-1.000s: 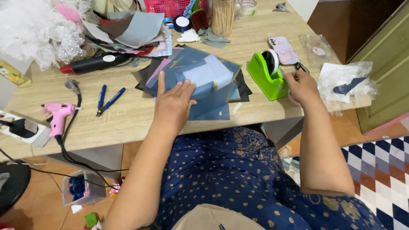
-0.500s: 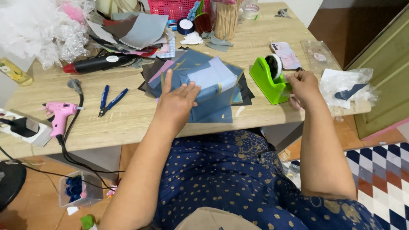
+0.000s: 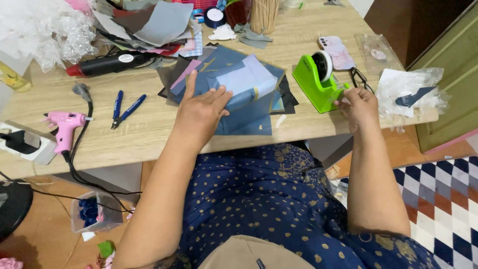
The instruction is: The person wraps a small box with blue paper, folding the edges and securing them with tape. They then wrap a second box with the same paper and tape, folding and taping the edges to complete the wrapping.
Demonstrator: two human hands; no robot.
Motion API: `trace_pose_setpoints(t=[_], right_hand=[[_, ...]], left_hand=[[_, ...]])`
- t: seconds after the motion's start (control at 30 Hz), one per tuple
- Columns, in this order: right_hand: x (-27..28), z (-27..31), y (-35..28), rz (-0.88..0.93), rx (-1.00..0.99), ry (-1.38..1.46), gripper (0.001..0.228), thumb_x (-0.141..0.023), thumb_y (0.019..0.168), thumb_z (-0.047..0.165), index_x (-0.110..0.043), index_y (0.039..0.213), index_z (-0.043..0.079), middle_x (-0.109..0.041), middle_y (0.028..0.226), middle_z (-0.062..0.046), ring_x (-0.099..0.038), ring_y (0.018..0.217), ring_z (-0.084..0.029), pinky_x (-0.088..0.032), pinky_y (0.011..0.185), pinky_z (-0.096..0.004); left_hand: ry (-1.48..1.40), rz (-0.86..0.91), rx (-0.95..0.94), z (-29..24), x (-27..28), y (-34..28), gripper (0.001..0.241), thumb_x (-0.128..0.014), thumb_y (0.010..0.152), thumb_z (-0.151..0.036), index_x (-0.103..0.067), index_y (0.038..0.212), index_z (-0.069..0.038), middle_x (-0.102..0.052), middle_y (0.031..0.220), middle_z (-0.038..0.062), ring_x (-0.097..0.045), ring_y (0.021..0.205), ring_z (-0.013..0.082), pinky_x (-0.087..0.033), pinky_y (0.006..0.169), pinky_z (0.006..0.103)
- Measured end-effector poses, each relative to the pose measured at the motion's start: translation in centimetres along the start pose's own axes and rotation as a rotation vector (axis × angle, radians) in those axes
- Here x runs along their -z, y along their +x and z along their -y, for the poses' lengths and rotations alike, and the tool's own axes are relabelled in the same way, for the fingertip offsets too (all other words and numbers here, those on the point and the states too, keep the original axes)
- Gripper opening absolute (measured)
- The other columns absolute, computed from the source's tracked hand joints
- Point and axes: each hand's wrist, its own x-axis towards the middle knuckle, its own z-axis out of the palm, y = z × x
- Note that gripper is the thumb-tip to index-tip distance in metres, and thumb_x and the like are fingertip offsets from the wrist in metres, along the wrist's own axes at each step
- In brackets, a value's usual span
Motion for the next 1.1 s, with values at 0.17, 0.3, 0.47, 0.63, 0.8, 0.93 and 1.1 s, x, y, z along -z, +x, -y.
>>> trace_pose_setpoints(t=[0.17, 0.3, 0.47, 0.63, 0.8, 0.93, 1.1], right_hand=[[0.3, -2.1, 1.8, -0.014, 0.022, 0.008, 0.014, -0.065, 0.101, 0.018, -0.056, 0.101, 0.008, -0.055, 0.086, -0.004, -0.073, 0.073, -0.018, -0.059, 0.059, -0.022], [0.0, -2.1, 1.7, -0.027, 0.045, 0.012, 0.014, -0.067, 0.1, 0.016, -0.058, 0.098, 0.005, -0.057, 0.082, -0.006, -0.07, 0.067, -0.016, -0.057, 0.057, -0.022], [0.2, -2.8, 2.5, -0.022, 0.004, 0.044, 0.009, -0.062, 0.098, 0.012, -0.054, 0.096, 0.008, -0.051, 0.079, -0.003, -0.068, 0.067, -0.017, -0.054, 0.06, -0.027], [1.0, -4.7, 4.0, -0.026, 0.006, -0.03, 0.006, -0.06, 0.098, 0.013, -0.056, 0.095, 0.009, -0.056, 0.078, -0.002, -0.066, 0.065, -0.013, -0.049, 0.057, -0.025], [-0.2, -2.7, 1.8, -0.029, 0.056, -0.062, 0.004, -0.056, 0.097, 0.009, -0.055, 0.093, 0.007, -0.055, 0.077, -0.003, -0.066, 0.068, -0.011, -0.047, 0.059, -0.021], [-0.6, -1.2, 0.1, -0.097, -0.011, -0.028, 0.014, -0.052, 0.1, 0.011, -0.054, 0.086, 0.01, -0.057, 0.082, -0.003, -0.066, 0.07, -0.013, -0.052, 0.061, -0.023], [-2.0, -0.5, -4.5, -0.195, 0.464, -0.039, 0.026, -0.06, 0.111, 0.004, -0.049, 0.088, 0.01, -0.04, 0.12, -0.005, -0.055, 0.087, -0.009, -0.049, 0.055, -0.017]], left_hand=[[-0.012, -0.068, -0.055, 0.7, -0.2, -0.1, 0.042, -0.079, 0.085, -0.033, -0.075, 0.123, -0.014, -0.074, 0.121, 0.011, -0.073, 0.109, 0.0243, -0.004, 0.129, 0.0551], [-0.003, -0.102, -0.08, 1.2, -0.9, 0.0, 0.042, -0.079, 0.084, -0.034, -0.075, 0.122, -0.015, -0.075, 0.119, 0.01, -0.074, 0.107, 0.0241, -0.007, 0.129, 0.0555], [-0.005, -0.09, -0.079, 1.3, -1.4, -0.1, 0.041, -0.08, 0.084, -0.034, -0.076, 0.12, -0.015, -0.074, 0.118, 0.009, -0.073, 0.107, 0.0228, -0.006, 0.129, 0.0549], [0.0, -0.078, -0.077, 1.3, -1.6, -0.1, 0.041, -0.079, 0.085, -0.035, -0.076, 0.121, -0.016, -0.074, 0.119, 0.008, -0.073, 0.108, 0.0218, -0.005, 0.129, 0.0546], [0.012, -0.05, -0.084, 1.7, -1.6, 0.1, 0.042, -0.079, 0.085, -0.036, -0.075, 0.123, -0.017, -0.074, 0.12, 0.009, -0.073, 0.108, 0.0222, -0.002, 0.13, 0.0547], [-0.017, -0.065, -0.183, 2.2, -1.0, 0.4, 0.041, -0.084, 0.085, -0.024, -0.075, 0.123, -0.011, -0.075, 0.119, 0.015, -0.074, 0.103, 0.0269, -0.008, 0.125, 0.0625], [-0.027, -0.07, -0.294, 2.3, -0.4, 0.8, 0.043, -0.088, 0.082, -0.006, -0.071, 0.122, -0.002, -0.074, 0.118, 0.017, -0.075, 0.091, 0.0303, -0.012, 0.122, 0.0693]])
